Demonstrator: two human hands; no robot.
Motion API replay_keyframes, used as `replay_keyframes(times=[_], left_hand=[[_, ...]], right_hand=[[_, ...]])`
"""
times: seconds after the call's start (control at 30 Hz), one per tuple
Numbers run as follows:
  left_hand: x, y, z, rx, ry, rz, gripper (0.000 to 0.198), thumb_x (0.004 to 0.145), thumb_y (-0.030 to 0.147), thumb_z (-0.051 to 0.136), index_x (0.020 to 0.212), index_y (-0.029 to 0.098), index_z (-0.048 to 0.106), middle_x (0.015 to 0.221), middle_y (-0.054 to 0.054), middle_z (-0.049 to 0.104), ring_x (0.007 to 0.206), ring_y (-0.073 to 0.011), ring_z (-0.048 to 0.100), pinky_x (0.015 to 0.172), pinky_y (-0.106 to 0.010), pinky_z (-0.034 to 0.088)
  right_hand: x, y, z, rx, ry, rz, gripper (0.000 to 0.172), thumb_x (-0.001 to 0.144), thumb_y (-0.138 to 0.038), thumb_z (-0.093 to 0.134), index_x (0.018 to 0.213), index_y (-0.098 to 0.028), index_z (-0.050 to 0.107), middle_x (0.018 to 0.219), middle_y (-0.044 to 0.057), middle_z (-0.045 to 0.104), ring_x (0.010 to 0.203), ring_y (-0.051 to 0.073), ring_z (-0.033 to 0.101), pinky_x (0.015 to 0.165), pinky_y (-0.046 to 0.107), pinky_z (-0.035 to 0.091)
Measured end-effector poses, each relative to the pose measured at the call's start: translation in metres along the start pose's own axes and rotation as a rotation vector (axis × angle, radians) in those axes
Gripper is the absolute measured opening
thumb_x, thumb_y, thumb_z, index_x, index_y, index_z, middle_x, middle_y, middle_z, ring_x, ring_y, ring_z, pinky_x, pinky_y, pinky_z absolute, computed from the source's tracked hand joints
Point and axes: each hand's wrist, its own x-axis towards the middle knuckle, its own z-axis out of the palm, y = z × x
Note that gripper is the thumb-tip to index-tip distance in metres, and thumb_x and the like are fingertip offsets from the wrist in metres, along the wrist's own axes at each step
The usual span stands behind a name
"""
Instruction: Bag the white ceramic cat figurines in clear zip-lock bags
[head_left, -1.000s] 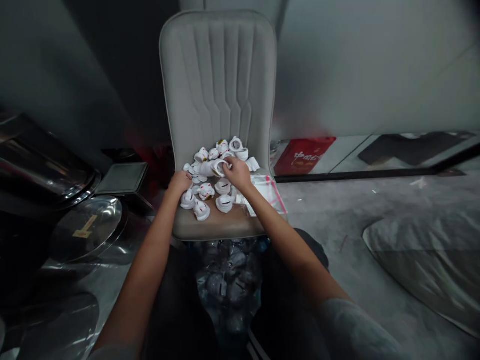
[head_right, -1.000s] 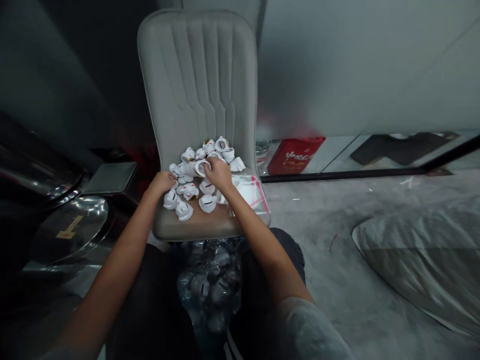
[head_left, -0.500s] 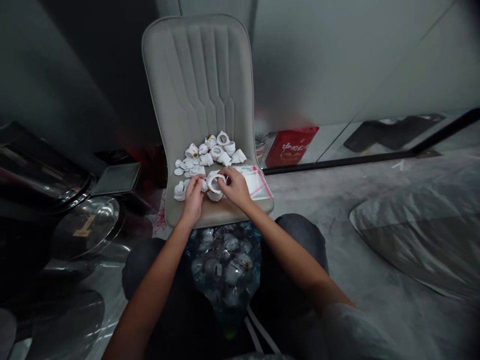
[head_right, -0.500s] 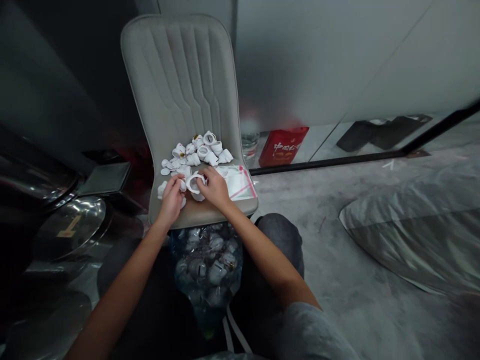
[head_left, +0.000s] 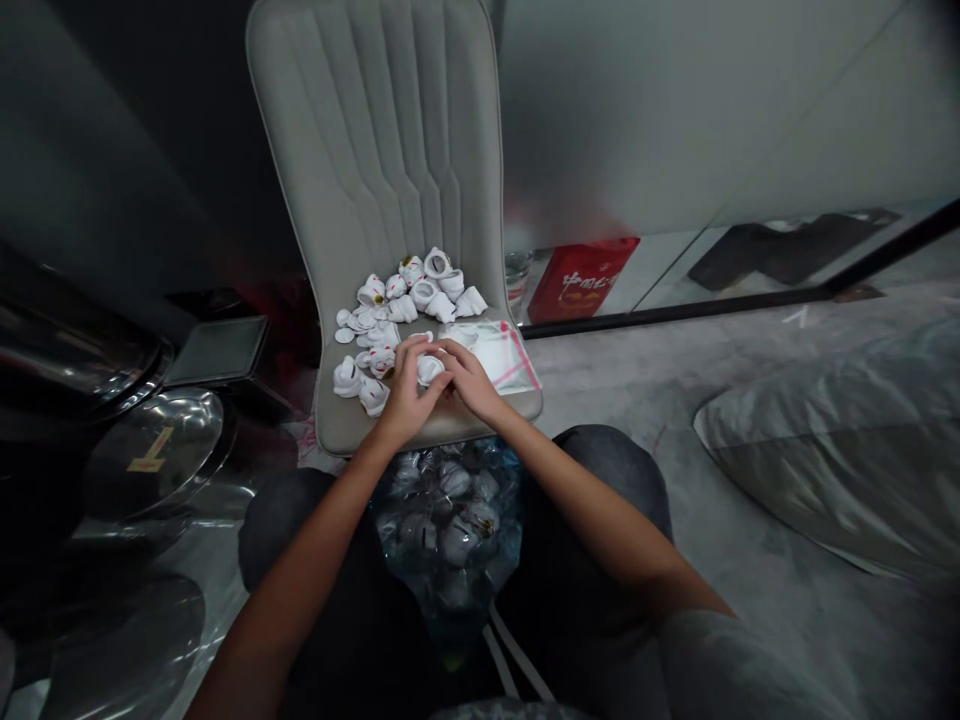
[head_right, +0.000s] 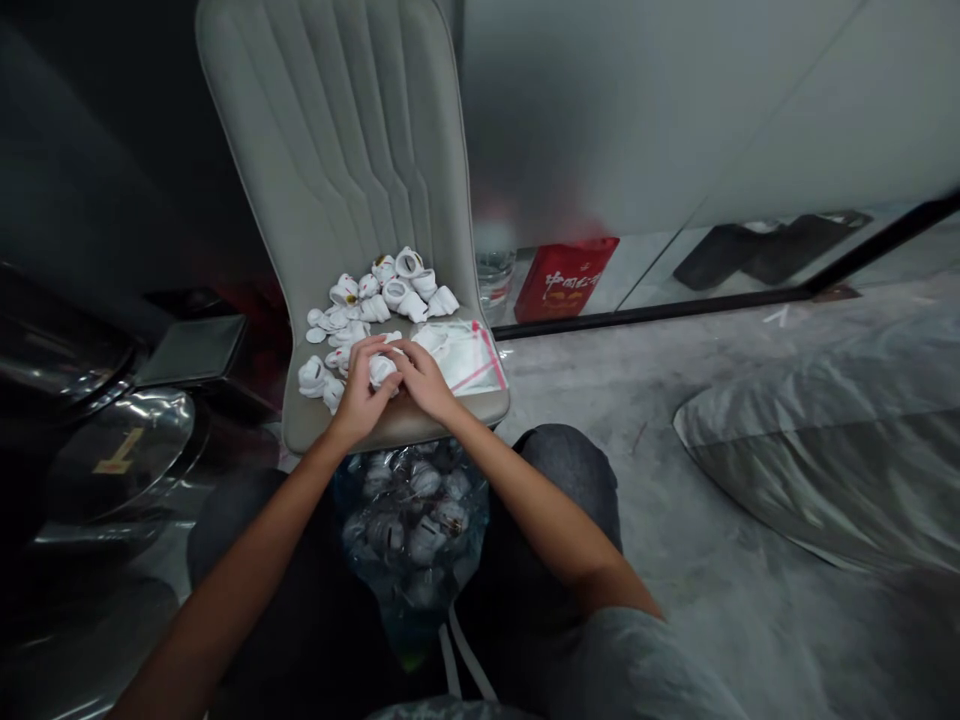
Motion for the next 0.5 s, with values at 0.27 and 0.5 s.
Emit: replay_keyframes(times=[0.27,0.5], left_hand=[[0.001,-0.006,0.008,-0.073,0.071,-0.108,0.035,0.090,0.020,0.060,0.125,0.021,0.052,0.125,-0.010,0.061,0.122,-0.0236,0.058,0.109,-0.042,0.045],[-0.001,-0.009,0.003,0.083,0.036,-0.040,0.038,0.087,0.021,0.066,0.122,0.021,0.051,0.119,-0.010,0.062,0.116,-0.0242,0.060,0.103,-0.042,0.049]], right_hand=[[-0.010,-0.006,0.000,-0.210,0.163,-0.203,0.037,0.088,-0.046,0.067,0.114,-0.021,0.057,0.099,0.004,0.056,0.079,0.016,0.056,0.065,0.028,0.051],[-0.011,-0.015,-0.009,-0.482,0.017,-0.384,0.026,0.090,-0.043,0.067,0.100,-0.021,0.057,0.099,0.006,0.059,0.092,0.021,0.057,0.082,0.035,0.051]])
